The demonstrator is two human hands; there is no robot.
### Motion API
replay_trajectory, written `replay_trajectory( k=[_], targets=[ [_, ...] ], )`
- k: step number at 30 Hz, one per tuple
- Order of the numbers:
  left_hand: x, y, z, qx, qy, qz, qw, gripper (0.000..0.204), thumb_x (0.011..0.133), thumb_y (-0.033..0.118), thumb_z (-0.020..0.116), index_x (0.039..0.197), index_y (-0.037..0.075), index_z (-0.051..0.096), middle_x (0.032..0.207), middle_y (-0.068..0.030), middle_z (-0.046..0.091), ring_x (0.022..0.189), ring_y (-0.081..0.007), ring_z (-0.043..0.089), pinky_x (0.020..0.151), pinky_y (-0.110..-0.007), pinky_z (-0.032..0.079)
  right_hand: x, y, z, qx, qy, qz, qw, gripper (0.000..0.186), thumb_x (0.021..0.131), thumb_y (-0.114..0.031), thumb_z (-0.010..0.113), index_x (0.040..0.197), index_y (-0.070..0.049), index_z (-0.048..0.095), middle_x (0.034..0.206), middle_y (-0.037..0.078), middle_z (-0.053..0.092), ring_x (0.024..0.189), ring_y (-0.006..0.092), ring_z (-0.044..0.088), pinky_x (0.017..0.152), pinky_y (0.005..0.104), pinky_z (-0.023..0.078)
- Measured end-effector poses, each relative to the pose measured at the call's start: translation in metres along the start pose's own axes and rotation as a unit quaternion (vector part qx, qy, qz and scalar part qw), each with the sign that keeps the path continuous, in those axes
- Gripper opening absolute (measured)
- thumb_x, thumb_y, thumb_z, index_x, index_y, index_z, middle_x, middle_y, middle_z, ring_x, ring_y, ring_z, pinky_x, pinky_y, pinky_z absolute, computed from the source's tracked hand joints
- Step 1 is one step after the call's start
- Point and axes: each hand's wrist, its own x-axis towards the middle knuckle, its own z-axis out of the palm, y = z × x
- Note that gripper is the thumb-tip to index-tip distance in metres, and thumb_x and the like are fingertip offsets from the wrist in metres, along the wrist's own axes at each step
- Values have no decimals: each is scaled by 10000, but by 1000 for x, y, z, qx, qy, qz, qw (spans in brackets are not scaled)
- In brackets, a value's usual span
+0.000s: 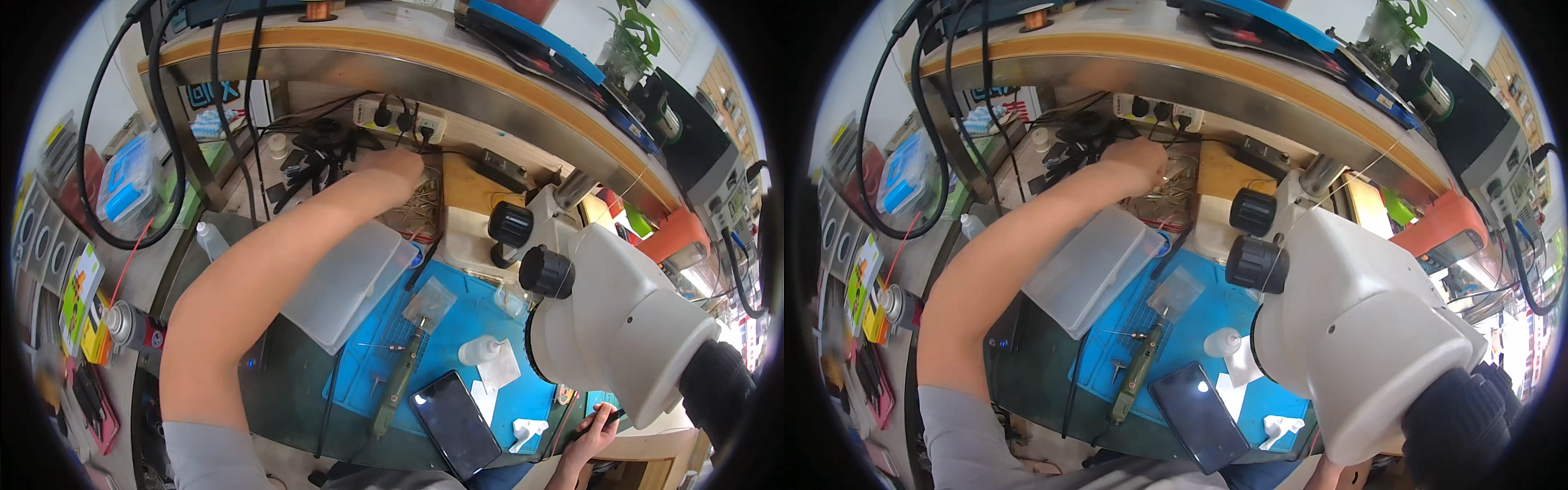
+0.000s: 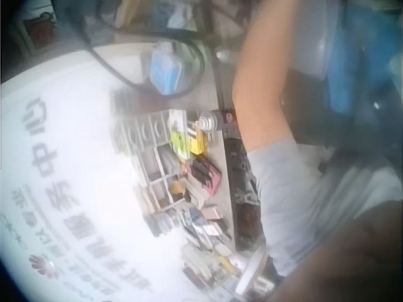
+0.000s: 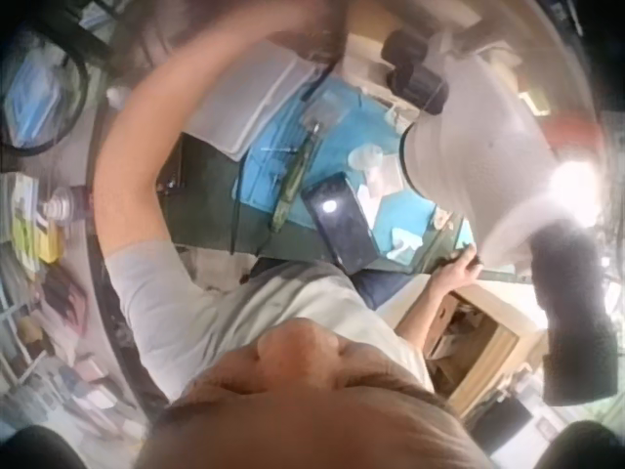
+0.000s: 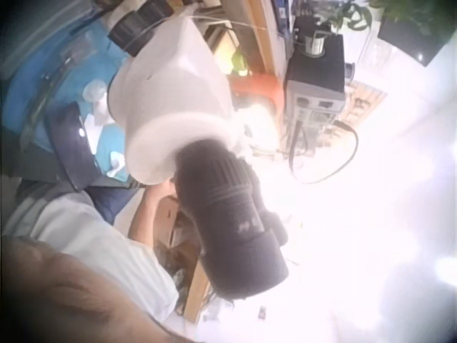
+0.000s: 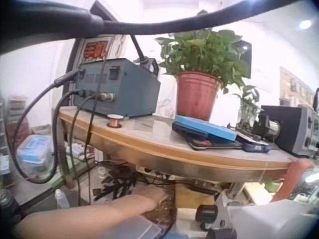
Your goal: The person uses a rotary tool to grind or polish a small metal component held in a vise. They then use a soldering iron to work on the same component, followed by cleaning the tool with a tissue. Finally, they use a small brush to clean the component.
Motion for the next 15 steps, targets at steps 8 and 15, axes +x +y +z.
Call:
replay_trajectory(
  k=[8,15],
  targets=[
    [6,-13,2,44,-31,43,998,116,798,128,720,881,142,799,982,-130,771,963,-331,737,817,-440,584,2,10,-9,-7,12,27,1000,206,1086,-196,575,965,-30,595,725,-2,537,534,36,421,461,213,308],
    [6,-2,3,-23,-30,102,994,152,848,102,700,970,56,780,1079,-163,754,1064,-336,717,862,-453,576,1,36,-34,3,-2,23,1000,188,1076,-145,550,939,-20,583,681,9,511,557,68,437,493,227,335]
  ],
)
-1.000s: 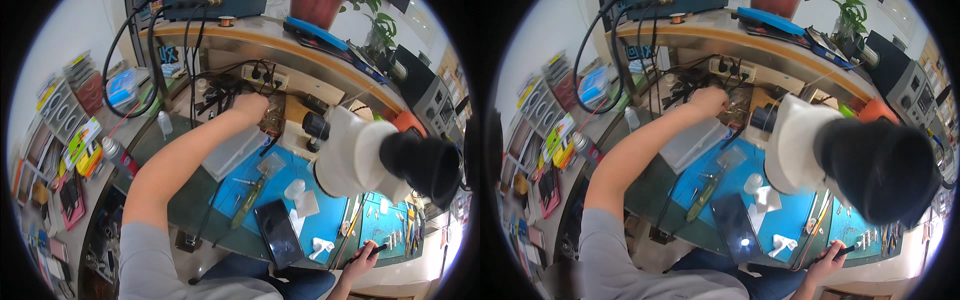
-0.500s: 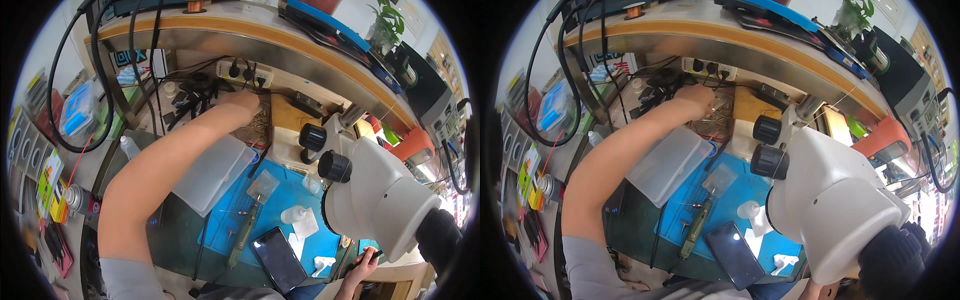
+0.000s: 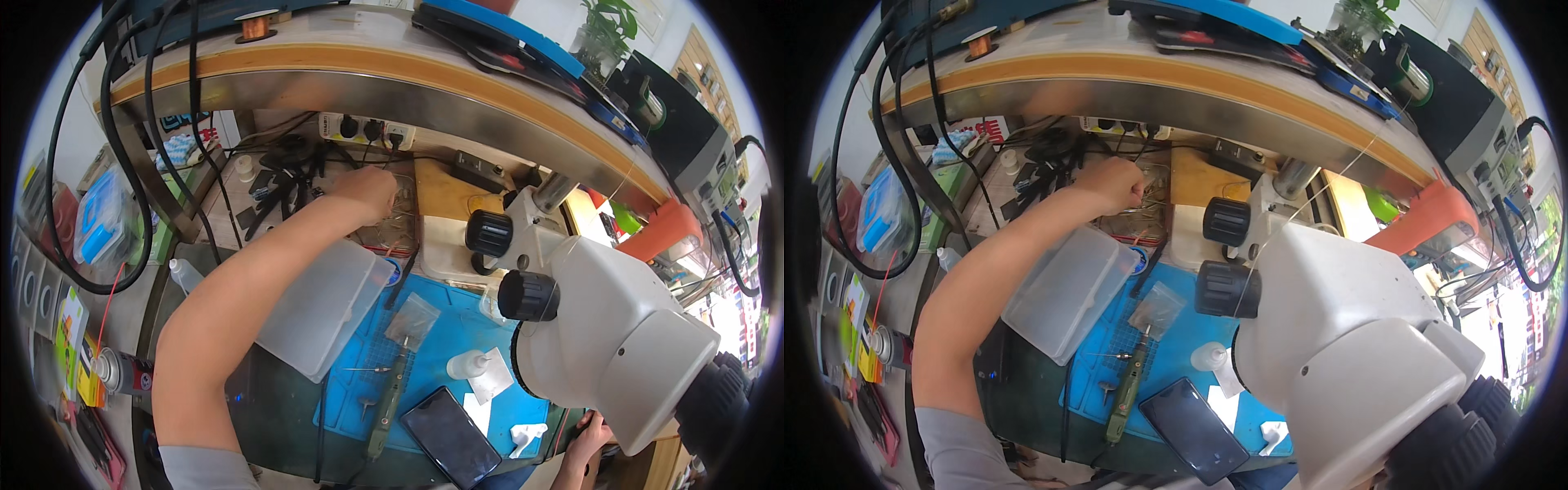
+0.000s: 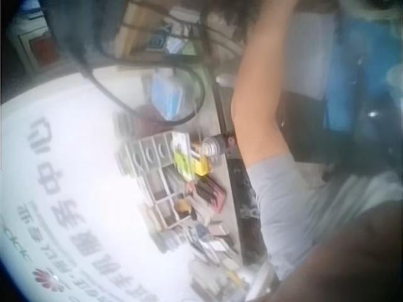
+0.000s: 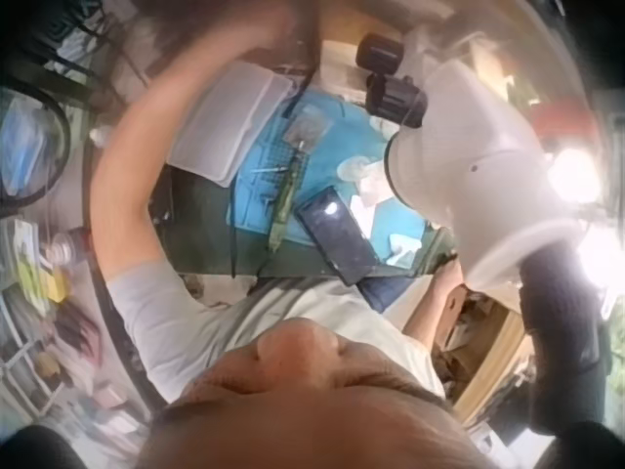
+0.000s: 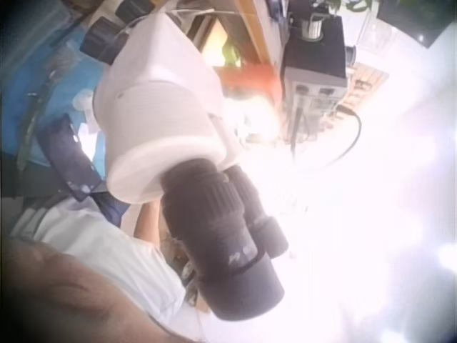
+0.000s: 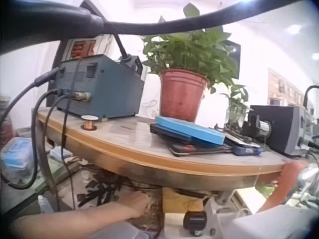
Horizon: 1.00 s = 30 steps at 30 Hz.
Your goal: The person uses a rotary tool to grind or polish a small metal component held in a vise. They then use a soldering iron to work on the same component, followed by cleaning the tool with a tissue. Finally, they use a small brush to clean the component.
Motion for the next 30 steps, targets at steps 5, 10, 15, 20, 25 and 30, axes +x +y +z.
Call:
replay_trajectory(
  k=[5,10,15,20,25,30],
  targets=[
    [16,-8,31,35,22,-29,999,64,801,157,785,860,131,776,985,-118,757,974,-319,724,806,-458,563,-3,-7,8,2,-2,-4,1000,168,1070,-135,548,955,-19,584,702,14,520,571,76,448,502,232,345],
    [17,-2,26,41,12,-36,998,53,803,143,779,855,132,778,984,-106,760,971,-312,725,803,-451,562,-5,-11,14,-3,-3,-11,1000,148,1064,-125,547,970,-17,586,723,19,530,585,83,458,512,236,355],
    [14,0,23,3,22,-18,1000,53,795,127,758,843,128,782,943,-105,763,954,-312,730,797,-443,566,-7,-13,16,-3,-5,-17,1000,130,1058,-114,545,986,-15,587,744,25,539,598,90,468,521,241,365],
    [18,-2,22,-42,4,-20,999,87,768,115,781,855,112,788,927,-102,765,950,-291,731,800,-428,566,-8,-13,18,-6,-2,-22,1000,113,1052,-104,543,1002,-13,589,765,30,548,612,98,478,530,246,375],
    [3,-7,-1,-50,-100,63,992,141,792,81,764,926,115,794,998,-99,770,966,-292,733,835,-415,570,-11,-14,18,-9,0,-28,1000,100,1045,-94,542,1017,-11,590,786,35,557,626,105,488,539,251,385],
    [-4,-5,-2,-3,-150,88,985,142,825,75,754,955,114,794,1030,-102,772,995,-283,729,831,-407,567,-13,-15,20,-12,2,-31,999,91,1039,-84,540,1033,-9,592,807,40,566,639,112,499,548,255,395]
  ],
)
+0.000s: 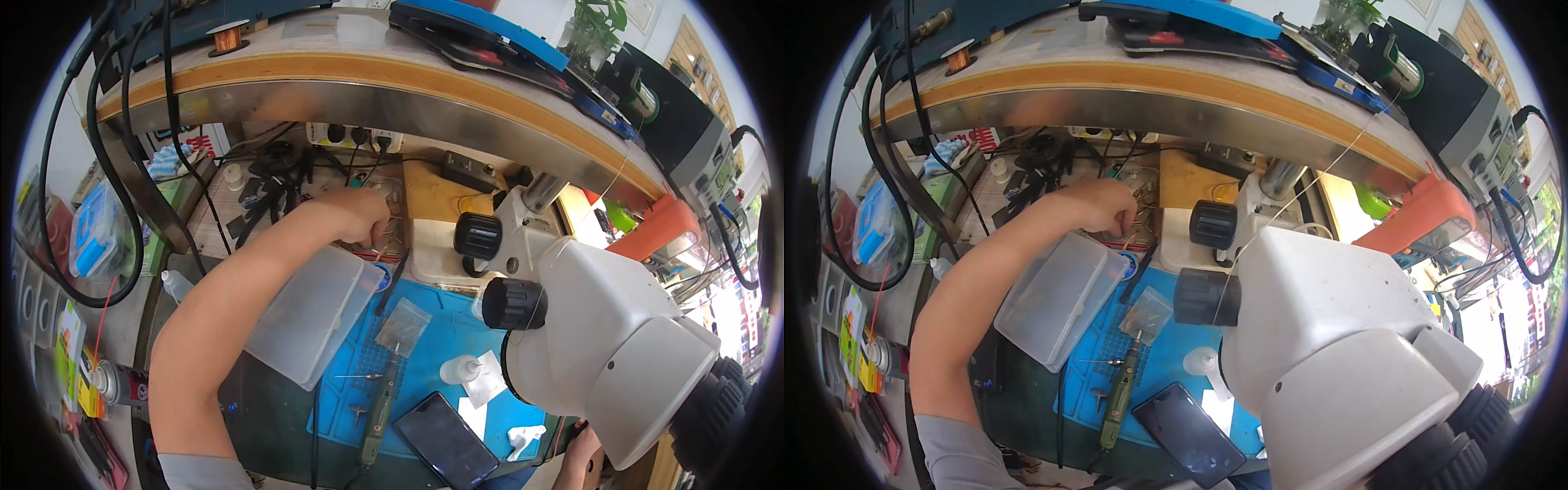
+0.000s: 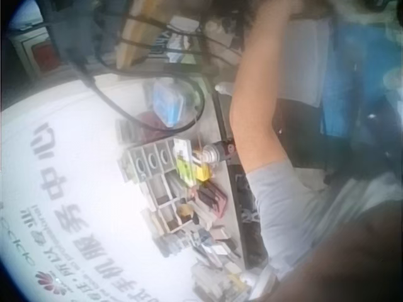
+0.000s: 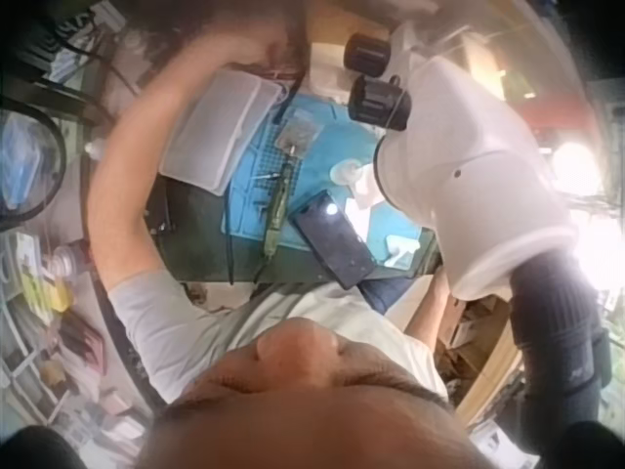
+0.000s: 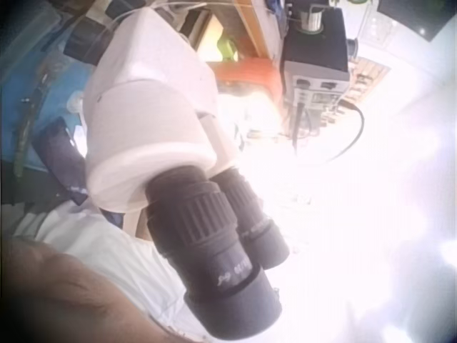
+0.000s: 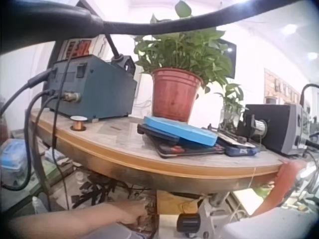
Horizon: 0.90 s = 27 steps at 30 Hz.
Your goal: The person uses a rotary tool to grind or polish a small metal component held in a vise. They then use a soldering iron to work on the same component, followed by cleaning the tool with a tissue. Finally, they use a small brush to clean the component.
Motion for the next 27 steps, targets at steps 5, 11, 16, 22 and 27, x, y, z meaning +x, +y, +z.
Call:
replay_trajectory(
  k=[5,11,16,22,27],
  targets=[
    [3,-2,3,16,-2,-8,1000,122,854,59,717,958,92,772,1078,-110,761,1036,-283,718,827,-418,558,-2,-3,2,-3,1,-8,1000,87,1033,-74,539,1049,-7,593,828,45,576,653,120,509,558,260,406],
    [6,-17,18,9,40,-2,999,89,877,161,765,924,110,709,1046,-71,682,1066,-307,663,855,-467,517,-4,-5,5,-7,0,-18,1000,91,1026,-62,537,1067,-5,595,854,52,587,669,129,521,569,266,418],
    [8,-24,26,6,60,29,998,109,894,166,753,936,94,683,1045,-82,666,1092,-317,639,869,-459,513,-9,-9,11,-12,4,-35,999,100,1020,-51,535,1083,-3,596,875,57,596,683,136,531,578,271,428],
    [11,-25,28,-15,74,41,996,107,900,126,739,950,78,658,1048,-102,653,1094,-328,619,892,-446,507,-10,-26,11,1,-35,-8,999,109,1026,-65,520,1065,-3,601,858,52,590,685,135,530,587,271,424],
    [9,-30,31,-42,146,101,983,92,905,97,718,967,78,652,1043,-114,645,1097,-344,609,905,-445,503,-12,-36,17,-29,-49,-18,998,137,1039,-92,502,1018,-5,605,823,47,579,685,130,524,599,275,420]
  ],
)
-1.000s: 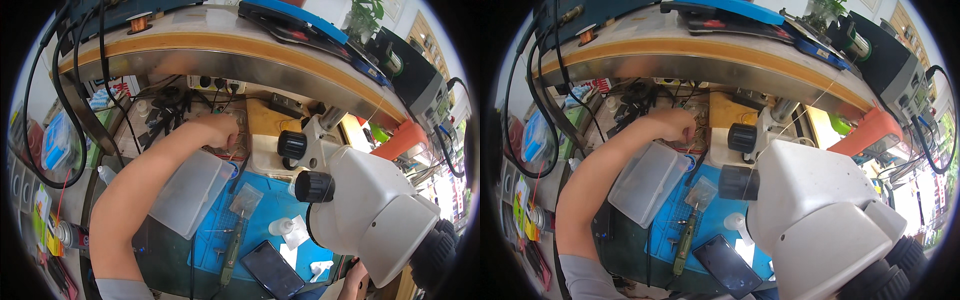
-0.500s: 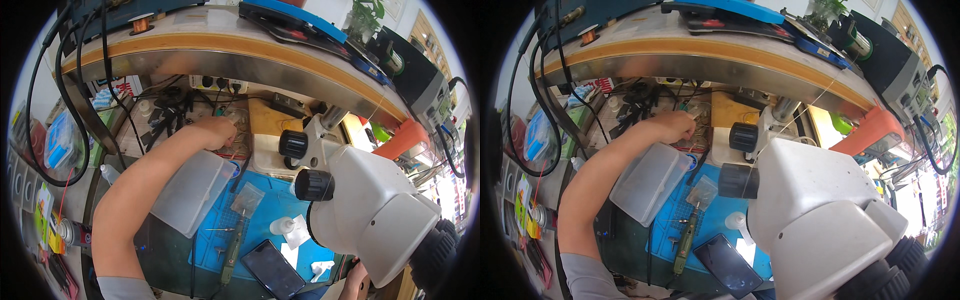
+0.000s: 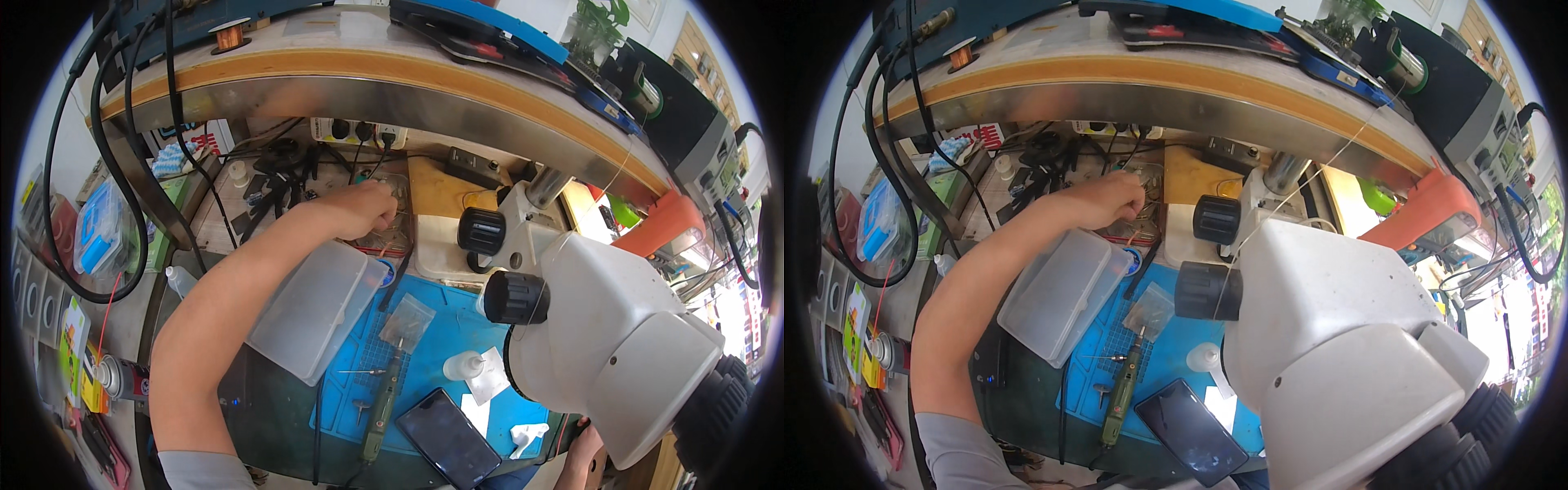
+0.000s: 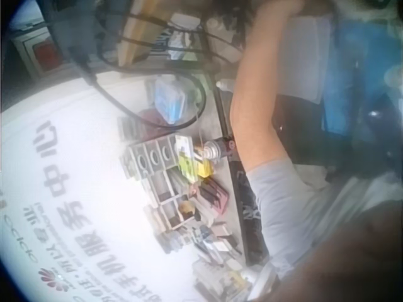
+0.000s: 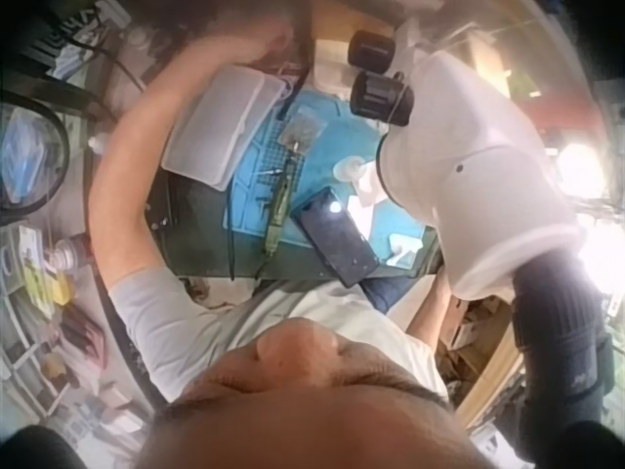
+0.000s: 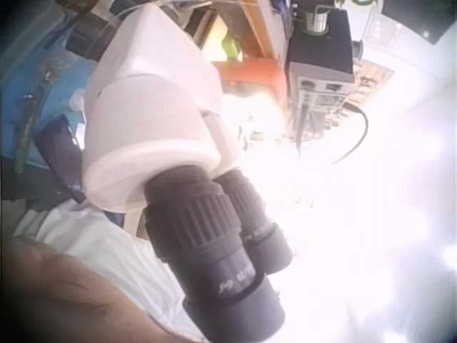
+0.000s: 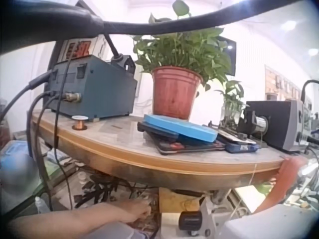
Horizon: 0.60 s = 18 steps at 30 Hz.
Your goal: The person uses a rotary tool to grind or polish a small metal component held in a vise. They then use a soldering iron to work on the same component, followed by cleaning the tool with a tissue. Finally, they use a small brush to clean the component.
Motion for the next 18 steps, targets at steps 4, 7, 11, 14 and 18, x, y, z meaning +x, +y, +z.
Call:
replay_trajectory(
  k=[4,7,11,14,18],
  targets=[
    [2,14,-4,24,-4,-29,999,72,914,111,696,970,80,663,1051,-114,654,1083,-349,622,896,-454,511,0,1,-3,-12,7,10,1000,148,1042,-100,499,998,-5,605,806,46,576,688,128,525,608,278,421],
    [1,23,-8,61,-8,-47,997,74,920,136,687,972,84,679,1055,-107,681,1054,-352,648,873,-468,524,0,0,-1,-6,30,34,999,152,1042,-102,498,997,-3,603,798,47,574,693,128,528,611,278,420],
    [-3,20,-10,88,5,-43,995,86,920,162,693,967,90,699,1039,-90,717,1015,-356,678,838,-482,539,1,1,2,-9,24,36,999,157,1040,-101,500,986,2,605,780,43,564,688,125,524,605,277,412],
    [-5,20,-9,90,24,-29,995,94,909,173,711,960,95,705,1022,-84,723,1002,-347,687,831,-477,541,4,16,-8,-23,22,12,999,154,1037,-97,509,979,5,609,769,39,554,672,121,513,591,274,401],
    [-5,33,-16,77,-50,-79,993,98,892,167,705,969,110,726,1041,-100,732,1020,-339,695,843,-467,545,9,17,-7,2,24,7,1000,146,1035,-89,515,1002,12,614,770,41,554,664,120,508,580,269,396]
  ],
)
